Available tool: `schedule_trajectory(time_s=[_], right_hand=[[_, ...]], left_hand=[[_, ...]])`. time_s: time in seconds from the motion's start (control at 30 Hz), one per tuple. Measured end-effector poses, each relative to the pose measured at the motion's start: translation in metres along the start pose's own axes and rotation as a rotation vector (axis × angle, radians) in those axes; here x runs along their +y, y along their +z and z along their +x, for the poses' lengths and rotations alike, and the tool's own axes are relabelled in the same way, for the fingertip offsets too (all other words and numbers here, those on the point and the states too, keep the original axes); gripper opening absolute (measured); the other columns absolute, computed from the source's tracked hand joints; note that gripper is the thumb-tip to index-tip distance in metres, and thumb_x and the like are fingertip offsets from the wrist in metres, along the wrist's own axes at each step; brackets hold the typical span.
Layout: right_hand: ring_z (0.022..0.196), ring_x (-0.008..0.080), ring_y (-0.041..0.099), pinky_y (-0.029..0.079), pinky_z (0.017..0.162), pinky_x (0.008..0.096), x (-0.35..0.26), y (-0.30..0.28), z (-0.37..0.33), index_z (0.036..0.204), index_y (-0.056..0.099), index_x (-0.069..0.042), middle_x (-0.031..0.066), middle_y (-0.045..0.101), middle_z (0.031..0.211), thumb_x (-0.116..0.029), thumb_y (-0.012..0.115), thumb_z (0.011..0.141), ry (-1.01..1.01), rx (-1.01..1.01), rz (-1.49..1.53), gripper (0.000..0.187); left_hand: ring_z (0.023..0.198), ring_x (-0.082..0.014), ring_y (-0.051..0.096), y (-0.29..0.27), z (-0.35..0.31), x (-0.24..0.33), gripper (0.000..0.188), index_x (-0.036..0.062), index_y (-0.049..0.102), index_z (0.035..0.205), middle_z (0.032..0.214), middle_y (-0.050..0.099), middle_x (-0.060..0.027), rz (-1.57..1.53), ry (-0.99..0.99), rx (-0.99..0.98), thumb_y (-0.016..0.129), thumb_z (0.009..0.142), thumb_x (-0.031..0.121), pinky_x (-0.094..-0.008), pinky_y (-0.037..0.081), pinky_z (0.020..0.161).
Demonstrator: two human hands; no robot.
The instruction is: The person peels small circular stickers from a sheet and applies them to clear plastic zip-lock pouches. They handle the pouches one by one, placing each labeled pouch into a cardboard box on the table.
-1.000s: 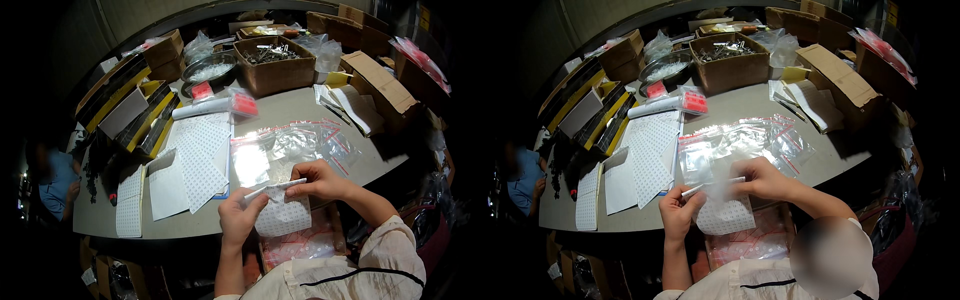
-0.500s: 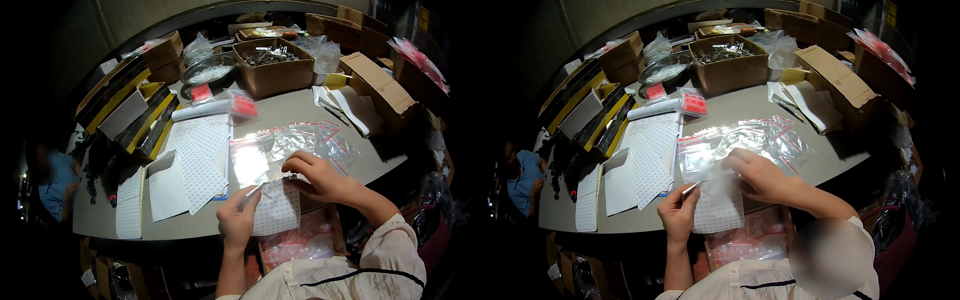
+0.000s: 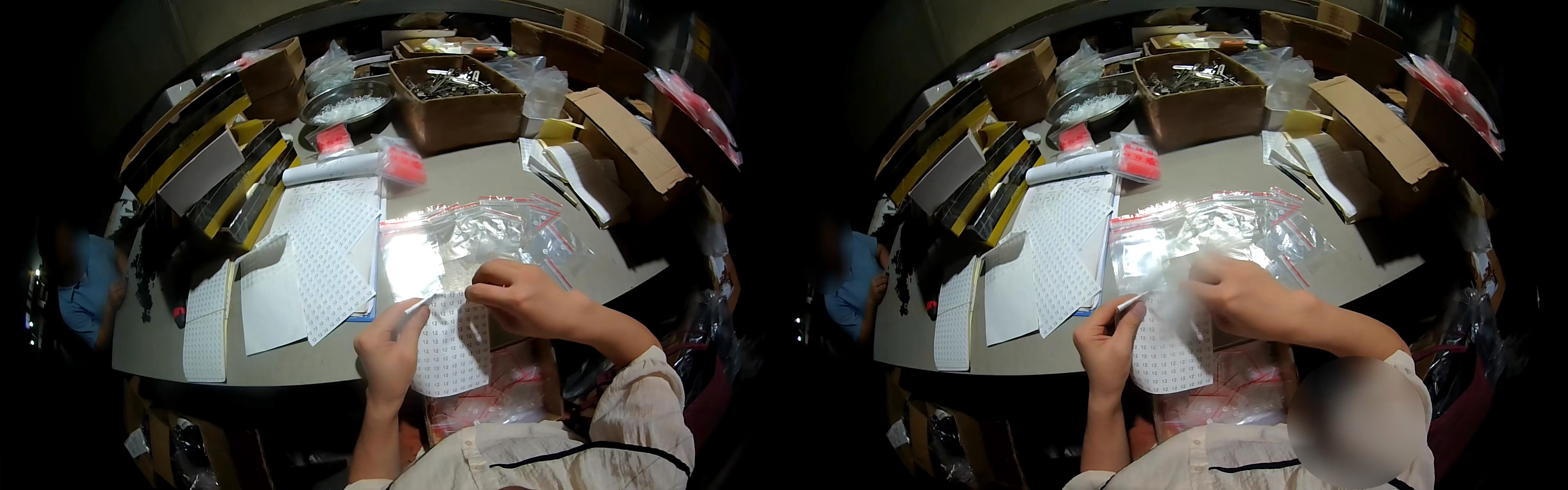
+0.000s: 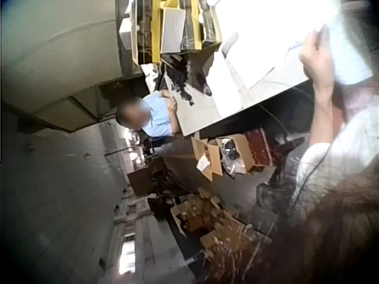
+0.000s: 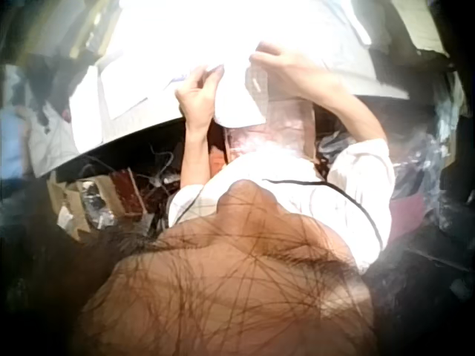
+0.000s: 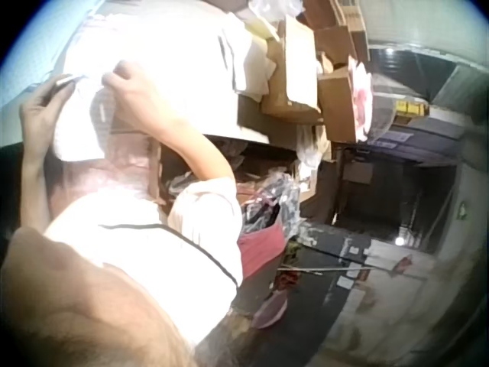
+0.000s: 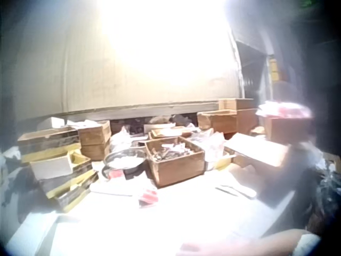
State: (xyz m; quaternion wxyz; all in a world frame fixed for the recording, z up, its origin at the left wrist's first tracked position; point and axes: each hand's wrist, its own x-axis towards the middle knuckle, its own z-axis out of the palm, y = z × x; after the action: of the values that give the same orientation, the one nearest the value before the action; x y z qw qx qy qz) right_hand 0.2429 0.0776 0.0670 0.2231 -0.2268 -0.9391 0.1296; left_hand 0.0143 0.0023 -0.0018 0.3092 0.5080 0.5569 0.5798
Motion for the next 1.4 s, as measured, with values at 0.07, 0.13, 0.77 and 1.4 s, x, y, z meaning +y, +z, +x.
schedule_trajectory(time_s=[0.07,0.13,0.77,1.4], right_hand=[[0.08,0.024,0.066,0.054,0.068,0.0333,0.008,-0.003,0.007,0.103,0.065,-0.002,0.0111,0.064,0.092,0.007,0.068,0.085,0.008,0.03,0.144,0.021],[0.077,0.0189,0.067,0.054,0.068,0.03,0.029,-0.005,0.025,0.102,0.066,-0.001,0.0095,0.067,0.089,0.007,0.068,0.085,0.064,0.104,0.306,0.019],[0.077,0.0177,0.068,0.054,0.066,0.0338,0.098,-0.013,0.099,0.096,0.067,0.0,0.0103,0.069,0.082,-0.03,0.08,0.087,0.49,-0.37,-0.158,0.034],[0.088,0.0335,0.068,0.052,0.078,0.0415,0.11,-0.015,0.075,0.102,0.064,0.002,0.0187,0.07,0.093,-0.031,0.082,0.085,0.63,-0.313,-0.127,0.041]], left_hand=[[0.074,-0.0099,0.067,0.003,0.003,0.0,0.018,-0.0007,0.077,0.105,0.082,0.076,-0.0104,-0.046,-0.037,0.035,0.076,0.091,0.009,-0.0253,0.051,0.067],[0.074,-0.0101,0.068,0.003,0.004,-0.002,0.018,-0.0005,0.077,0.106,0.083,0.076,-0.0102,-0.051,-0.049,0.024,0.076,0.091,0.011,-0.0254,0.051,0.068],[0.073,-0.0128,0.068,-0.002,0.003,0.014,0.018,-0.0018,0.076,0.105,0.084,0.076,-0.0116,0.001,0.002,-0.039,0.075,0.092,0.01,-0.0265,0.052,0.068],[0.069,-0.0115,0.067,-0.003,0.001,0.013,0.017,-0.0002,0.076,0.105,0.081,0.075,-0.0116,-0.016,0.058,-0.045,0.075,0.091,0.01,-0.0265,0.05,0.064]])
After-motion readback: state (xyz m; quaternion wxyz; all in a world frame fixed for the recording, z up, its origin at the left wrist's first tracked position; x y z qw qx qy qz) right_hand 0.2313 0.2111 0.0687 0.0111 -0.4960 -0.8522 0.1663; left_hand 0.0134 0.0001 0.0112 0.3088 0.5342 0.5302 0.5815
